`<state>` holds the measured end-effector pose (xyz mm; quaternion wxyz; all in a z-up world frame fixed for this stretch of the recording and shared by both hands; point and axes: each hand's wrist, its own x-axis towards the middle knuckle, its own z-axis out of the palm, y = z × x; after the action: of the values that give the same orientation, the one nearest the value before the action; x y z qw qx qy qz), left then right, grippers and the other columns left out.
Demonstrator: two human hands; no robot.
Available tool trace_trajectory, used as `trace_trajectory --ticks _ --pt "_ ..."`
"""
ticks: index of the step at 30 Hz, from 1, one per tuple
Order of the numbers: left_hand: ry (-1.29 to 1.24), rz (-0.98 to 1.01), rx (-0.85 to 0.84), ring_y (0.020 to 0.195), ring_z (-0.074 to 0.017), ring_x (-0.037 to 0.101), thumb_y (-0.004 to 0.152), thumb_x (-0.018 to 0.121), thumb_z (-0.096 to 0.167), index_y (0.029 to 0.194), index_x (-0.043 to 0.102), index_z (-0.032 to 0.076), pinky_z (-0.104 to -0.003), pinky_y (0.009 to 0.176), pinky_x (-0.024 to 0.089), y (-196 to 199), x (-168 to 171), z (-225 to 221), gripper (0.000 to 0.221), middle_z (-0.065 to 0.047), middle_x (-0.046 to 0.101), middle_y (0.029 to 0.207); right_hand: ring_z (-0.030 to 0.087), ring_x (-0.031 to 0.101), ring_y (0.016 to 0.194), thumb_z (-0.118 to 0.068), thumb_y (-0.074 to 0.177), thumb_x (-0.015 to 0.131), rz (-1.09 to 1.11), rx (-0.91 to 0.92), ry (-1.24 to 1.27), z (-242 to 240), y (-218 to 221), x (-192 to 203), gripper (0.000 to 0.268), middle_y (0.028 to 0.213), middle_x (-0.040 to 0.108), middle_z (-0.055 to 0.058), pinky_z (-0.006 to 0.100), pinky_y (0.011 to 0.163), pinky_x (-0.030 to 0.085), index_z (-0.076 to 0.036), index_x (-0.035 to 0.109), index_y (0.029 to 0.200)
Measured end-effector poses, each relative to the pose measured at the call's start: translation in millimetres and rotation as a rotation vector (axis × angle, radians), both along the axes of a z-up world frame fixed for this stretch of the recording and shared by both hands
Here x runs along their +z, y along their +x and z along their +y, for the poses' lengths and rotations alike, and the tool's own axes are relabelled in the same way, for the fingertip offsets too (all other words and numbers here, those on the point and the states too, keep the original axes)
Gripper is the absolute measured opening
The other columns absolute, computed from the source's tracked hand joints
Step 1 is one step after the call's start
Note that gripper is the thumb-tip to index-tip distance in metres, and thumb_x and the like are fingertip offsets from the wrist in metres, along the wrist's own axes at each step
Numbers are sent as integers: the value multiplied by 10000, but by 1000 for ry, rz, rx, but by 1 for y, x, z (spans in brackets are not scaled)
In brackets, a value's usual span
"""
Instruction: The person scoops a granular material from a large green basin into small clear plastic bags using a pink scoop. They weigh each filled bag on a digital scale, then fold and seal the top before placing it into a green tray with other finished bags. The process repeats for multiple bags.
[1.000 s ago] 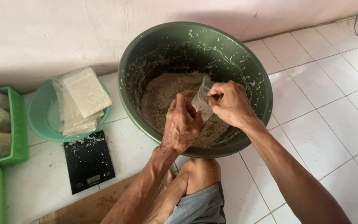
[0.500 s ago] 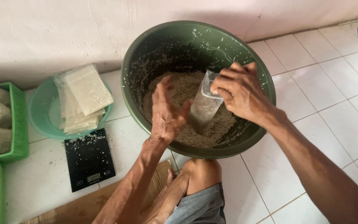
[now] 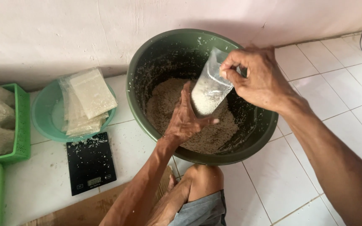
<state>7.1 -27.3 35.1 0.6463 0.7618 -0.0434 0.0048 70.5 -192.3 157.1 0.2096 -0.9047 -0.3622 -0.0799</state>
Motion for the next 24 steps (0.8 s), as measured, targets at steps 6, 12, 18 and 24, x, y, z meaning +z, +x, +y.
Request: trace_trajectory --ticks 6,12,18,24 --pt "131 -134 92 518 -140 572 719 746 540 1179 375 47 -325 406 546 1 -22 2 770 -68 568 847 171 600 890 -45 853 716 -113 -14 -119 14 -1 19 114 890 742 23 440 959 242 -101 698 950" --pt "176 -191 112 1166 -430 508 745 745 400 1455 195 74 -590 792 486 -14 -6 11 956 -183 476 1320 175 559 809 -37 876 753 -234 31 -126 26 -4 45 97 868 730 38 438 943 249 -77 718 958" --pt "103 -262 21 1463 -456 143 631 706 636 1521 -51 15 -609 1136 200 -29 1 33 1323 -275 95 1603 177 539 797 -29 893 785 -322 138 -110 49 -18 56 103 899 721 15 408 923 252 -79 710 943" --pt "33 -214 286 1457 -442 195 664 736 581 1519 51 30 -604 1131 254 -37 7 54 1226 -273 141 1593 178 537 807 -28 898 806 -390 236 -99 75 -18 49 139 874 704 4 408 914 260 -83 688 944"
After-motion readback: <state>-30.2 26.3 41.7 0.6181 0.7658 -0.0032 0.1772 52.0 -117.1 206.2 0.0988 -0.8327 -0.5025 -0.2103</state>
